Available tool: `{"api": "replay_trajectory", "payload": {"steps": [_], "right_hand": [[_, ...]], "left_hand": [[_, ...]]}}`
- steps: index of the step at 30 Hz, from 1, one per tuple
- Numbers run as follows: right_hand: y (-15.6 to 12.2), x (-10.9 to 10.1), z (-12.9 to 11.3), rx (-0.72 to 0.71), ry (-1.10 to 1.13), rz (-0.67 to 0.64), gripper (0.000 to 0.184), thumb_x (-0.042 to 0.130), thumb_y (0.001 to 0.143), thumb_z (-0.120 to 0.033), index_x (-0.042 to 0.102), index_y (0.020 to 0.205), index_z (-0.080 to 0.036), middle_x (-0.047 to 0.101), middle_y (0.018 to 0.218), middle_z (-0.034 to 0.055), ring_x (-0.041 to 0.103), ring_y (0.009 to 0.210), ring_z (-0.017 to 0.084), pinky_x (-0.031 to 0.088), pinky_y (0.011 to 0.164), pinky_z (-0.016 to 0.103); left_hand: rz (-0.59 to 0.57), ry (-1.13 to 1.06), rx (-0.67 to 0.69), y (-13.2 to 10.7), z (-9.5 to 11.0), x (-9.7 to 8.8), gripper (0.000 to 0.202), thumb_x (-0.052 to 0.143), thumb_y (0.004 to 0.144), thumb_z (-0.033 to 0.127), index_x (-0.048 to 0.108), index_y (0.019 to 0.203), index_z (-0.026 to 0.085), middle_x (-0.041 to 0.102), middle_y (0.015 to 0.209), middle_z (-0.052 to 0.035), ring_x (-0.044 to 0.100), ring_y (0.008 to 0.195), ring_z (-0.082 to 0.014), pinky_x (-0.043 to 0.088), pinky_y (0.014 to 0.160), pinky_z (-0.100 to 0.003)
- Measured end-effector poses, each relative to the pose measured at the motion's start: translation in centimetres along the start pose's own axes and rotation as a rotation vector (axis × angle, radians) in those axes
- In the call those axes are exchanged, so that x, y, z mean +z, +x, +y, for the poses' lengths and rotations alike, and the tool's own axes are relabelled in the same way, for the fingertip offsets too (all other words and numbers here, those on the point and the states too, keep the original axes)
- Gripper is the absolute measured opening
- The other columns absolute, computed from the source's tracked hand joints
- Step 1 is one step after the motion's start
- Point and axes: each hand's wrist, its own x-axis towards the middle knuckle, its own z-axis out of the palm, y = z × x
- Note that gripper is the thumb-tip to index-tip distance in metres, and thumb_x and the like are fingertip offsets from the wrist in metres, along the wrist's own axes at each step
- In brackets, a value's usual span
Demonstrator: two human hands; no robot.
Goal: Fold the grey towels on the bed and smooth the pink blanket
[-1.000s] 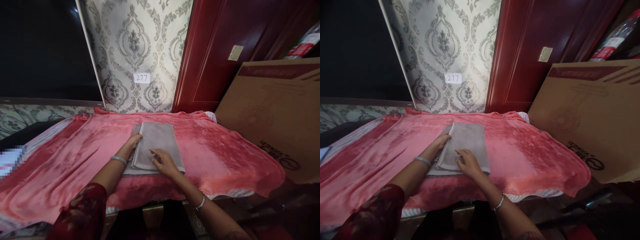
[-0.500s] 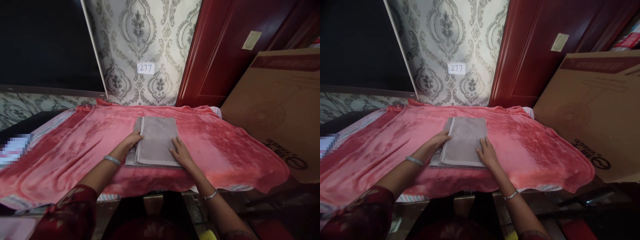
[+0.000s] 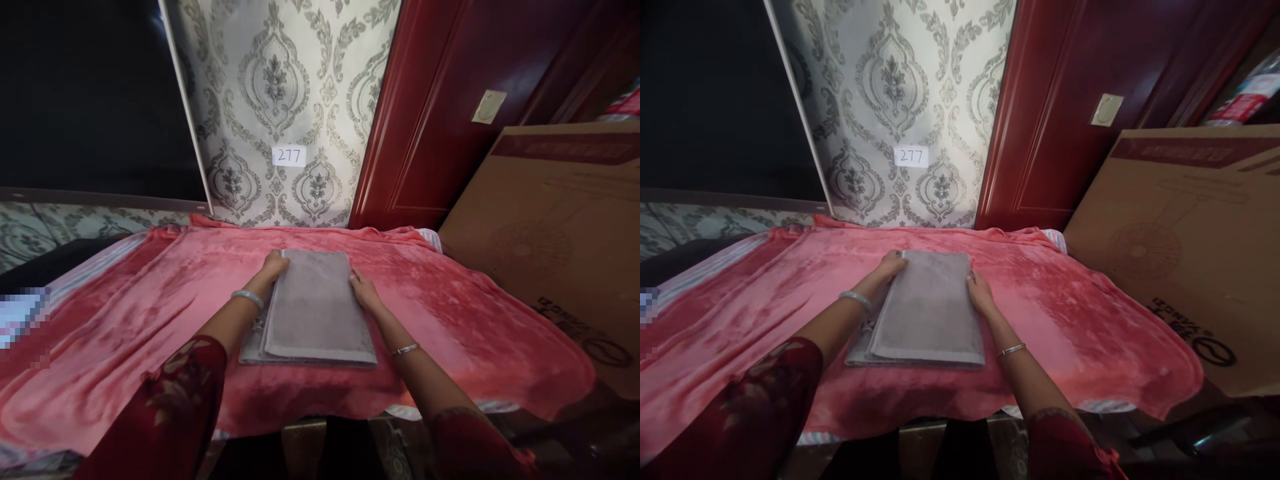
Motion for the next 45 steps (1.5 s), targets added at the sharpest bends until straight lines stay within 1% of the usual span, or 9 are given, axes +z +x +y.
{"api": "replay_trajectory", "payload": {"steps": [4,9,15,21,26,29,32,35,45], "right_hand": [[3.5,0.4,-0.5,0.041,-0.005,0.042,0.046,0.043,0.091,-0.031,0.065,0.129,-0.017,0.067,0.129,0.012,0.059,0.124,0.024,0.045,0.106,0.04],[7.4,1.5,-0.7,0.105,-0.027,0.044,0.033,0.056,0.084,-0.034,0.074,0.103,-0.014,0.075,0.099,0.0133,0.068,0.098,0.027,0.052,0.09,0.038],[9.1,2.5,0.1,0.087,-0.032,0.068,0.022,0.058,0.081,-0.027,0.075,0.092,-0.017,0.073,0.085,0.0067,0.068,0.092,0.022,0.051,0.082,0.03],[8.7,2.6,1.4,0.043,-0.079,0.063,0.029,0.056,0.083,-0.026,0.074,0.105,-0.017,0.074,0.102,0.011,0.066,0.103,0.024,0.049,0.093,0.035],[8.6,2.2,-0.9,-0.103,-0.137,0.047,0.049,0.051,0.087,-0.021,0.062,0.134,-0.015,0.06,0.139,0.0154,0.049,0.134,0.026,0.034,0.114,0.041],[7.7,2.9,-2.8,-0.298,-0.298,-0.018,0.055,0.049,0.092,-0.023,0.051,0.146,-0.016,0.044,0.155,0.0139,0.033,0.147,0.028,0.022,0.121,0.045],[6.3,3.9,-3.5,-0.409,-0.507,-0.127,0.057,0.045,0.097,-0.028,0.042,0.153,-0.023,0.034,0.161,0.0094,0.023,0.151,0.029,0.015,0.121,0.052],[5.1,4.5,-3.0,-0.386,-0.652,-0.225,0.054,0.037,0.101,-0.033,0.04,0.155,-0.025,0.03,0.163,0.0068,0.022,0.152,0.028,0.014,0.122,0.051],[4.7,4.0,-3.0,-0.353,-0.717,-0.257,0.056,0.029,0.104,-0.038,0.032,0.158,-0.027,0.026,0.165,0.0048,0.021,0.152,0.026,0.018,0.121,0.05]], "left_hand": [[0.125,0.162,-0.006,1.6,0.9,1.5,0.05,0.073,0.068,0.02,0.062,0.117,0.013,0.064,0.128,-0.0262,0.054,0.129,-0.0433,0.046,0.099,-0.048],[0.196,0.265,0.019,2.1,0.7,2.8,0.038,0.067,0.079,0.024,0.063,0.114,0.009,0.065,0.123,-0.031,0.055,0.128,-0.044,0.044,0.1,-0.05],[0.232,0.316,0.141,1.4,-0.4,3.4,0.044,0.052,0.092,0.024,0.055,0.135,0.017,0.062,0.135,-0.0205,0.053,0.133,-0.0358,0.041,0.106,-0.046],[0.198,0.379,0.102,1.8,-1.3,3.3,0.044,0.051,0.092,0.025,0.058,0.133,0.013,0.067,0.125,-0.0252,0.058,0.125,-0.0416,0.045,0.1,-0.051],[0.193,0.423,0.13,1.6,0.0,3.0,0.05,0.053,0.089,0.023,0.055,0.138,0.012,0.056,0.14,-0.0271,0.052,0.131,-0.043,0.04,0.107,-0.055],[0.114,0.566,0.382,0.3,0.7,4.2,0.063,0.056,0.088,0.027,0.044,0.148,0.012,0.038,0.157,-0.0223,0.031,0.147,-0.0398,0.021,0.12,-0.053],[-0.12,0.804,0.571,-1.1,0.3,5.9,0.07,0.055,0.091,0.045,0.039,0.152,0.015,0.032,0.161,-0.0186,0.018,0.152,-0.0381,0.006,0.123,-0.055],[-0.256,1.003,0.476,-1.9,-0.5,6.7,0.072,0.039,0.095,0.06,0.038,0.154,0.018,0.03,0.163,-0.0163,0.019,0.152,-0.0376,0.007,0.122,-0.059],[-0.266,1.109,0.479,-2.1,-0.5,6.1,0.074,0.03,0.097,0.063,0.032,0.157,0.02,0.025,0.165,-0.0159,0.019,0.153,-0.0328,0.011,0.123,-0.056]]}}
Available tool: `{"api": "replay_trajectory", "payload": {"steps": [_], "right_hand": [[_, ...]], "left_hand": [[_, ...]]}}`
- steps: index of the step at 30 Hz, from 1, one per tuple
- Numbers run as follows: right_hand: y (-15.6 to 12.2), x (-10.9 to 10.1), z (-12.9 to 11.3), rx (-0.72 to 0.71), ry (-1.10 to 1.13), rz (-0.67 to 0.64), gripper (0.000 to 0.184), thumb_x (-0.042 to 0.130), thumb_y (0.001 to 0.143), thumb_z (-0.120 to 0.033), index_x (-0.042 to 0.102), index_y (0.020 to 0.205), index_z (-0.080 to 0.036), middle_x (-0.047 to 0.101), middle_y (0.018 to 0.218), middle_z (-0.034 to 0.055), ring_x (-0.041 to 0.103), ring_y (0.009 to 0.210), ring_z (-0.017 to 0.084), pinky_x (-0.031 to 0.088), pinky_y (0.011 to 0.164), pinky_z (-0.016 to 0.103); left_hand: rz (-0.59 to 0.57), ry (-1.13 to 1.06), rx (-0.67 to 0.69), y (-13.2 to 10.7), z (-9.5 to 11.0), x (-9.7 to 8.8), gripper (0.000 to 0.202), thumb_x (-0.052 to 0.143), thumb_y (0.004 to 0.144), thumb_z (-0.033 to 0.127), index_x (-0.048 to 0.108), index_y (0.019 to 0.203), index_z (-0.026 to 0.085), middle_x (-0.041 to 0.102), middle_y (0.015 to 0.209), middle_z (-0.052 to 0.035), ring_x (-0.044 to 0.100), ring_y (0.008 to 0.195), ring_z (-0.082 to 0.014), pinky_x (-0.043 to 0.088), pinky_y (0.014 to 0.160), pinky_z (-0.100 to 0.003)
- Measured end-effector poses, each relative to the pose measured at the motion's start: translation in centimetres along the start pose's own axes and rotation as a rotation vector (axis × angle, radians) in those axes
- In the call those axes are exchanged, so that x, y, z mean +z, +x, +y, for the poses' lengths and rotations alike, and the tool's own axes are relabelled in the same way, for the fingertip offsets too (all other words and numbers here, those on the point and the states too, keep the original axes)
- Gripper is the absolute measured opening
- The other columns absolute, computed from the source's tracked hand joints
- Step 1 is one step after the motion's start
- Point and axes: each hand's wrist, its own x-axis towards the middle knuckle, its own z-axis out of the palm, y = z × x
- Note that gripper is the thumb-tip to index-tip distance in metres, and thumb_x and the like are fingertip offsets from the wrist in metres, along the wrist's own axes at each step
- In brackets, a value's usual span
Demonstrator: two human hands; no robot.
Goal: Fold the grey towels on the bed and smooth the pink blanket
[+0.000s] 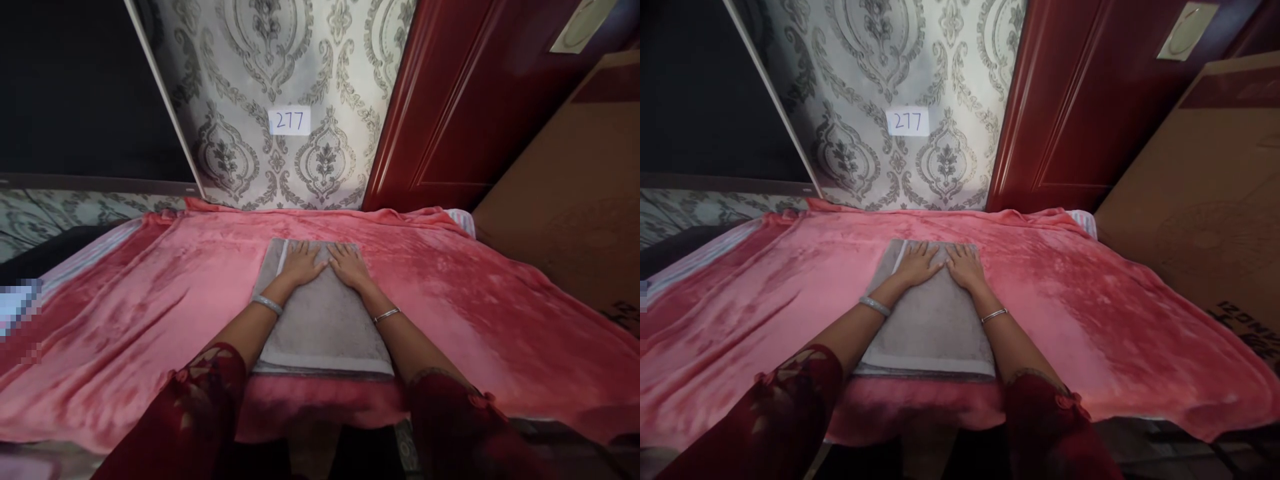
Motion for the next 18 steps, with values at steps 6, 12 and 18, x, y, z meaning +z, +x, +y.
{"api": "replay_trajectory", "payload": {"steps": [6,12,18], "right_hand": [[0.1,0.4,0.3,-0.011,-0.011,0.013,0.056,0.026,0.104,-0.04,0.032,0.158,-0.028,0.026,0.165,0.0044,0.021,0.152,0.027,0.018,0.121,0.051],[0.0,0.5,0.3,-0.017,-0.002,0.017,0.057,0.025,0.103,-0.04,0.033,0.158,-0.027,0.027,0.165,0.0057,0.023,0.151,0.029,0.018,0.121,0.053],[-0.2,-1.0,0.0,0.007,0.015,-0.049,0.058,0.026,0.103,-0.039,0.03,0.159,-0.026,0.023,0.166,0.0057,0.02,0.152,0.029,0.018,0.122,0.053]], "left_hand": [[0.004,0.043,0.013,-0.9,-1.7,-0.2,0.074,0.031,0.098,0.063,0.032,0.157,0.018,0.024,0.165,-0.0167,0.018,0.154,-0.032,0.009,0.123,-0.054],[-0.066,0.012,-0.011,-1.7,-4.1,-0.6,0.073,0.027,0.1,0.058,0.024,0.159,0.014,0.017,0.167,-0.0152,0.012,0.155,-0.0277,0.012,0.123,-0.055],[-0.06,0.079,0.014,-3.7,-3.5,-2.7,0.064,0.034,0.099,0.054,0.039,0.152,0.017,0.03,0.163,-0.0178,0.021,0.152,-0.0328,0.015,0.119,-0.063]]}}
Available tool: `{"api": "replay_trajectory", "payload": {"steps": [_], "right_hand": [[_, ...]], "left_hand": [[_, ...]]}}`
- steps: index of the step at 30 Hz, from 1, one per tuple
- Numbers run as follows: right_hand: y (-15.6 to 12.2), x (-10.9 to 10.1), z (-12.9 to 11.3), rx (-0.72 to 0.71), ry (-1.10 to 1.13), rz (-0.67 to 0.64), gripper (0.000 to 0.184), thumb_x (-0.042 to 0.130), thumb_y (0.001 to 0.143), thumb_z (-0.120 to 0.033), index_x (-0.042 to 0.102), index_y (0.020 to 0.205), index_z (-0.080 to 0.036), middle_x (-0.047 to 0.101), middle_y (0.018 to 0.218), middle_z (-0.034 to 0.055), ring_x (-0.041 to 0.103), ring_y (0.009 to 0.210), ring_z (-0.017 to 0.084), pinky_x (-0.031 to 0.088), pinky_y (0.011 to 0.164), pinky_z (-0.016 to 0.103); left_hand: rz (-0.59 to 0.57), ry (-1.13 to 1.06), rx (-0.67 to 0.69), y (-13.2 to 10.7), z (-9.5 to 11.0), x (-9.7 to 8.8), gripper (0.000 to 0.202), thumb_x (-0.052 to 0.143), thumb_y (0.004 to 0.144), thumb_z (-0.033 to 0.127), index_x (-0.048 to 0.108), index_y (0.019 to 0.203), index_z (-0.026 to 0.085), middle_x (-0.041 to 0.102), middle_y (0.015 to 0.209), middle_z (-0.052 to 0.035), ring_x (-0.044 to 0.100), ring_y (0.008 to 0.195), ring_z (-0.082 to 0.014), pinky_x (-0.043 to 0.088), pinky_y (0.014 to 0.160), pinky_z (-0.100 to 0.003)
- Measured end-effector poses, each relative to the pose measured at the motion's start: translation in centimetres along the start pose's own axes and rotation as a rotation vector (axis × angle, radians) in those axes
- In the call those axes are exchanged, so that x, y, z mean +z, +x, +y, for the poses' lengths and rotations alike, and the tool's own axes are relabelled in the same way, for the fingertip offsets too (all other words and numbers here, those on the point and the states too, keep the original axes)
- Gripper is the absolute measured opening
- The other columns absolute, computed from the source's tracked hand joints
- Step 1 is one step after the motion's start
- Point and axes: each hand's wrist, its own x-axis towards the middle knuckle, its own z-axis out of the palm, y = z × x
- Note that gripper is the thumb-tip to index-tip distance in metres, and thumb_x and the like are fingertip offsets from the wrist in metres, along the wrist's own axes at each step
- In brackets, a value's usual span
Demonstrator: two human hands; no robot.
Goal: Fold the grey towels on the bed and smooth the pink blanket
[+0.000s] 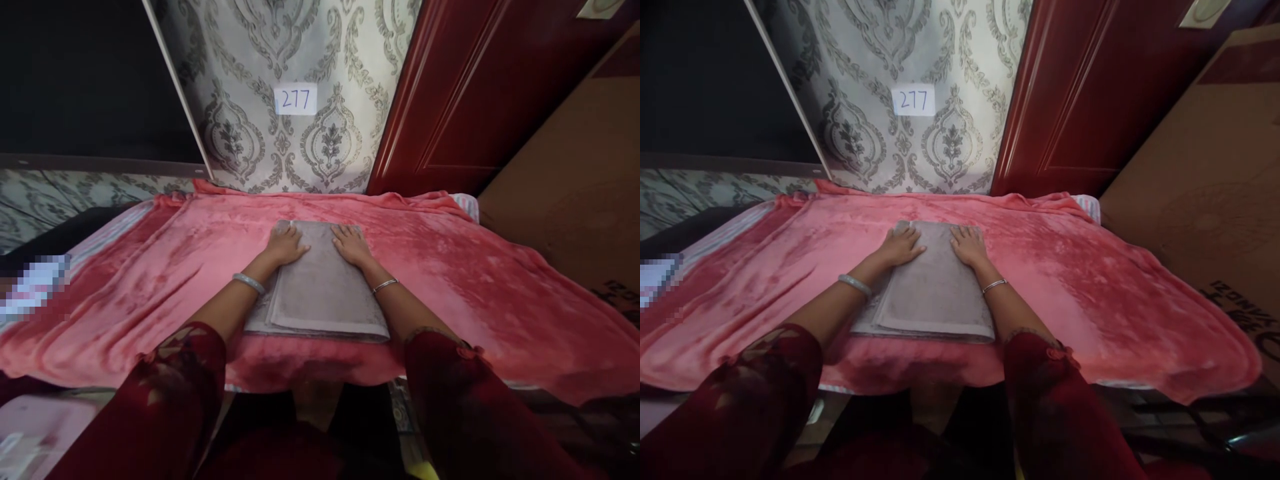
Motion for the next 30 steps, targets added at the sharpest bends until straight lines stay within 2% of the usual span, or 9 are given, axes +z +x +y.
{"api": "replay_trajectory", "payload": {"steps": [3,5,7,11,15,20,25,30], "right_hand": [[-0.3,-1.3,-0.6,0.0,-0.008,-0.058,0.056,0.027,0.103,-0.04,0.034,0.157,-0.026,0.022,0.166,0.0059,0.018,0.152,0.031,0.017,0.121,0.057],[-0.9,-1.6,-1.1,-0.047,-0.01,-0.074,0.055,0.026,0.104,-0.04,0.038,0.156,-0.028,0.022,0.166,0.005,0.018,0.153,0.031,0.017,0.12,0.059],[-1.9,-1.3,-1.7,-0.115,-0.005,-0.08,0.054,0.026,0.104,-0.039,0.036,0.156,-0.029,0.022,0.166,0.0041,0.017,0.153,0.03,0.019,0.12,0.058],[-3.8,0.4,-2.5,-0.161,-0.025,-0.016,0.057,0.028,0.104,-0.039,0.029,0.159,-0.027,0.021,0.167,0.0045,0.016,0.153,0.028,0.019,0.121,0.054],[-4.2,1.2,-2.4,-0.155,-0.022,0.018,0.056,0.028,0.104,-0.038,0.03,0.159,-0.028,0.022,0.166,0.0037,0.017,0.153,0.028,0.019,0.12,0.054],[-4.0,1.0,-2.1,-0.155,-0.015,0.015,0.056,0.026,0.104,-0.039,0.028,0.159,-0.03,0.021,0.167,0.0022,0.017,0.153,0.027,0.019,0.12,0.055],[-3.9,0.8,-2.2,-0.154,-0.028,0.001,0.057,0.025,0.104,-0.04,0.027,0.16,-0.029,0.02,0.167,0.0022,0.016,0.153,0.027,0.018,0.121,0.054],[-4.7,-0.2,-2.8,-0.136,-0.026,-0.126,0.058,0.026,0.104,-0.044,0.022,0.161,-0.03,0.013,0.168,0.0029,0.011,0.154,0.029,0.016,0.121,0.056]], "left_hand": [[0.092,0.004,0.23,-3.3,2.2,-0.5,0.062,0.036,0.099,0.055,0.047,0.147,0.018,0.035,0.161,-0.0165,0.024,0.152,-0.0314,0.012,0.121,-0.059],[0.065,-0.041,0.408,-5.8,3.8,0.1,0.065,0.036,0.099,0.058,0.042,0.151,0.021,0.032,0.163,-0.0138,0.022,0.152,-0.0298,0.011,0.123,-0.056],[0.031,-0.081,0.47,-7.8,5.0,1.3,0.067,0.038,0.098,0.061,0.037,0.154,0.024,0.028,0.165,-0.0122,0.018,0.153,-0.032,0.011,0.122,-0.059],[0.015,-0.117,0.439,-9.4,5.9,3.3,0.067,0.04,0.097,0.06,0.034,0.156,0.027,0.022,0.167,-0.0111,0.013,0.154,-0.0372,0.01,0.119,-0.067],[0.017,-0.133,0.44,-9.5,5.6,3.5,0.067,0.039,0.096,0.062,0.035,0.155,0.03,0.023,0.167,-0.0092,0.013,0.154,-0.0369,0.01,0.119,-0.067],[-0.023,-0.141,0.402,-12.3,4.9,3.1,0.069,0.038,0.096,0.064,0.032,0.157,0.031,0.021,0.167,-0.0086,0.011,0.155,-0.0333,0.01,0.122,-0.059],[0.056,-0.156,0.381,-16.0,3.9,3.9,0.068,0.042,0.097,0.059,0.029,0.158,0.032,0.016,0.168,-0.0082,0.014,0.155,-0.0293,0.011,0.124,-0.052],[0.059,-0.161,0.387,-16.9,3.0,4.3,0.068,0.037,0.099,0.059,0.028,0.158,0.027,0.02,0.167,-0.0115,0.017,0.154,-0.0275,0.014,0.125,-0.05]]}}
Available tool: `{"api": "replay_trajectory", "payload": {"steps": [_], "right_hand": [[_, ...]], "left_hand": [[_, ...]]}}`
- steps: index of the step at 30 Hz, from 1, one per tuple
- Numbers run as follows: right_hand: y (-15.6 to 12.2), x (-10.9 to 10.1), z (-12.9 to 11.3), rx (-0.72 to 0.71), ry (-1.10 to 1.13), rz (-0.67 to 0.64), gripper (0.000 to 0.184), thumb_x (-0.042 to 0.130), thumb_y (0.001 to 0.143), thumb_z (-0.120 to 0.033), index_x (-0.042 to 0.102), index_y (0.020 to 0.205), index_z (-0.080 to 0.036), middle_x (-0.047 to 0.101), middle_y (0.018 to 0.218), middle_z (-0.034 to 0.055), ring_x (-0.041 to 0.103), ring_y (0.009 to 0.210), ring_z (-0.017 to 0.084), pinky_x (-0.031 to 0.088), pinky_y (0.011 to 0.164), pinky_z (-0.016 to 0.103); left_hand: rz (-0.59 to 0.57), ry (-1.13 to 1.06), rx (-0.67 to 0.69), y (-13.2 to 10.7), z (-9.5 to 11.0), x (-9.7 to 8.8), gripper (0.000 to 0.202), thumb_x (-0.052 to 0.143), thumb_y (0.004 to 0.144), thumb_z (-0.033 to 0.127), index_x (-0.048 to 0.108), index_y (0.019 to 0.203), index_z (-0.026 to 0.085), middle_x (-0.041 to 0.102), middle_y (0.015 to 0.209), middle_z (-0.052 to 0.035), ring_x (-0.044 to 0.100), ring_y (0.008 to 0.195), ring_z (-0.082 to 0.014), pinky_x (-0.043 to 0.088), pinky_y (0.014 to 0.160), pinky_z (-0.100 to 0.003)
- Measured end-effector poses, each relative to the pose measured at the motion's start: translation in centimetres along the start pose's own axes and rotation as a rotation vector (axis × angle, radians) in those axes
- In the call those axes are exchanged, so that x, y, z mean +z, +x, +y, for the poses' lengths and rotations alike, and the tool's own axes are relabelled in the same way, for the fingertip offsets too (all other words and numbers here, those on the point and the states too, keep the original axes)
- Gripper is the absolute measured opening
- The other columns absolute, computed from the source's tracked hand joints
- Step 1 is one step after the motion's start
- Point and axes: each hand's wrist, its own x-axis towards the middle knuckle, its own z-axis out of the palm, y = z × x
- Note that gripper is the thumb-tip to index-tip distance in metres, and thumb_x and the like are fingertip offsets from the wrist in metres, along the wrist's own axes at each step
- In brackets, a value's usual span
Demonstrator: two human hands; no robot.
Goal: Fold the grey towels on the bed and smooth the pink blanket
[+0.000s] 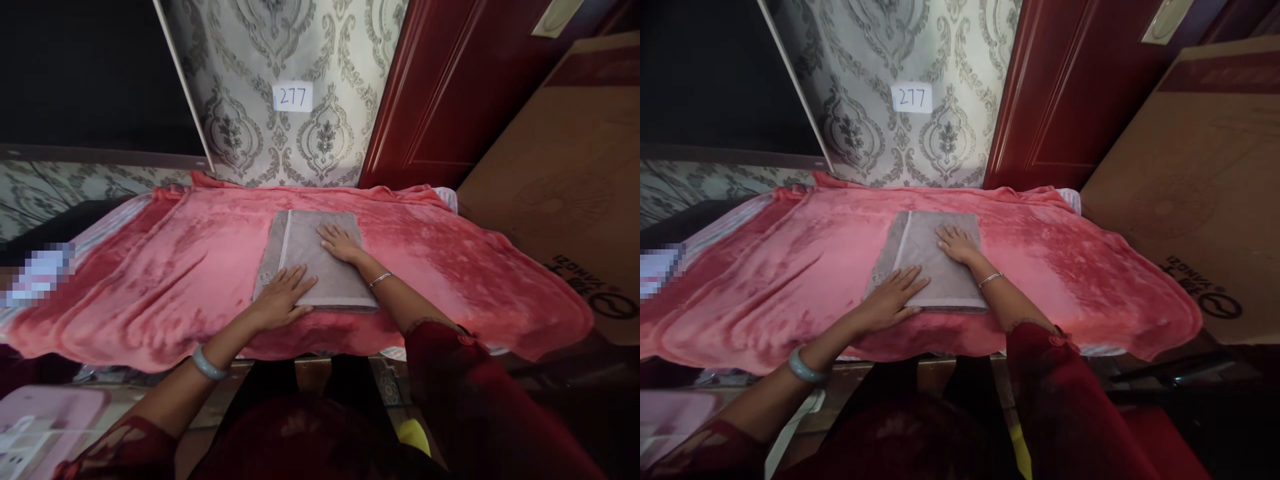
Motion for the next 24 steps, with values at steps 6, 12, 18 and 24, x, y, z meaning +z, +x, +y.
{"api": "replay_trajectory", "payload": {"steps": [6,12,18,24], "right_hand": [[-6.7,1.2,-2.5,-0.155,0.017,-0.074,0.065,0.032,0.102,-0.056,0.022,0.161,-0.03,0.009,0.168,0.0052,0.005,0.154,0.031,0.014,0.121,0.058],[-13.4,2.9,-4.6,-0.249,0.066,0.047,0.061,0.034,0.103,-0.049,0.024,0.16,-0.028,0.018,0.166,0.0052,0.012,0.154,0.024,0.015,0.123,0.054],[-11.4,0.4,-2.4,-0.292,0.349,0.073,0.05,0.029,0.105,-0.04,0.053,0.146,-0.026,0.054,0.148,0.0064,0.046,0.139,0.023,0.036,0.116,0.045],[-8.0,0.9,-3.5,-0.198,0.056,0.071,0.058,0.04,0.102,-0.046,0.033,0.157,-0.029,0.022,0.165,0.007,0.016,0.153,0.03,0.021,0.12,0.061]], "left_hand": [[0.063,-0.002,-0.003,0.0,-0.1,0.4,0.067,0.038,0.1,0.057,0.031,0.157,0.023,0.024,0.166,-0.0122,0.018,0.154,-0.0249,0.014,0.125,-0.047],[0.036,-0.092,-0.016,0.0,-0.4,-0.6,0.069,0.039,0.098,0.059,0.038,0.154,0.02,0.031,0.163,-0.0126,0.026,0.151,-0.0267,0.021,0.124,-0.049],[0.171,-0.235,-0.11,4.6,-1.3,-3.7,0.053,0.027,0.101,0.039,0.056,0.14,0.018,0.061,0.142,-0.0081,0.056,0.131,-0.0199,0.041,0.113,-0.037],[0.08,-0.022,-0.158,11.0,-3.2,-3.0,0.055,0.034,0.1,0.035,0.04,0.152,0.019,0.036,0.161,-0.0101,0.028,0.151,-0.024,0.021,0.123,-0.049]]}}
